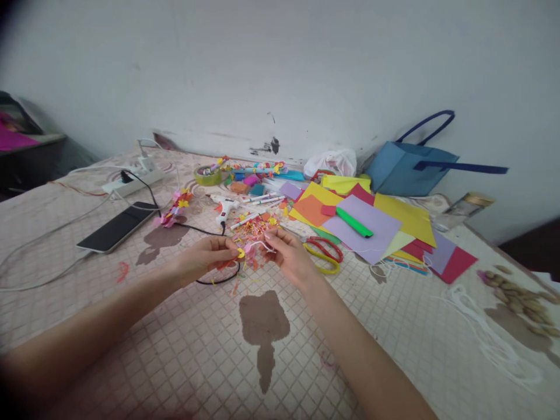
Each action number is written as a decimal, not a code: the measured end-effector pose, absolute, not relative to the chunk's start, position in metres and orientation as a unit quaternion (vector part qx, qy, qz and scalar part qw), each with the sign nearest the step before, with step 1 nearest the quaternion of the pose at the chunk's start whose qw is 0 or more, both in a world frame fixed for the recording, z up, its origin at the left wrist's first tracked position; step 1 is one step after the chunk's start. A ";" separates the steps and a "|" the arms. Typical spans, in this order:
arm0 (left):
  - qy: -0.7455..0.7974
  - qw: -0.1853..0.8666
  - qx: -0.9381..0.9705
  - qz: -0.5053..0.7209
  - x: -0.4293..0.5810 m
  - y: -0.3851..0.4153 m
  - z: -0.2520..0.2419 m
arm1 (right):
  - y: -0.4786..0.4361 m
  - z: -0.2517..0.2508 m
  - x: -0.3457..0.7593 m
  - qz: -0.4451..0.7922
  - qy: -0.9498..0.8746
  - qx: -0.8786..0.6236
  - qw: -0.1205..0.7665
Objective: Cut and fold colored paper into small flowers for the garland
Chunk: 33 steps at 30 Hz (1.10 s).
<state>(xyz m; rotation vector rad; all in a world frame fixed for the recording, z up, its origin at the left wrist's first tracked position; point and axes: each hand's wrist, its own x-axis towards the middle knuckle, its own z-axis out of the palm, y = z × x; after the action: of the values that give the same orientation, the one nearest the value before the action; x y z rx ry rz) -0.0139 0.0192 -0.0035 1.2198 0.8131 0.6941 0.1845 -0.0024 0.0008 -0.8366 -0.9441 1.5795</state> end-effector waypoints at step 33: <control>0.364 0.679 0.561 0.302 -0.014 0.015 -0.007 | 0.005 -0.010 0.192 0.680 -0.381 -0.356 0.514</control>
<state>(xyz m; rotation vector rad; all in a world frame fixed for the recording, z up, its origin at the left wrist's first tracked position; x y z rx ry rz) -0.0136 0.0153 -0.0070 1.2599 0.8163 0.6790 0.1921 0.0046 -0.0097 -0.8568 -0.9164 1.6354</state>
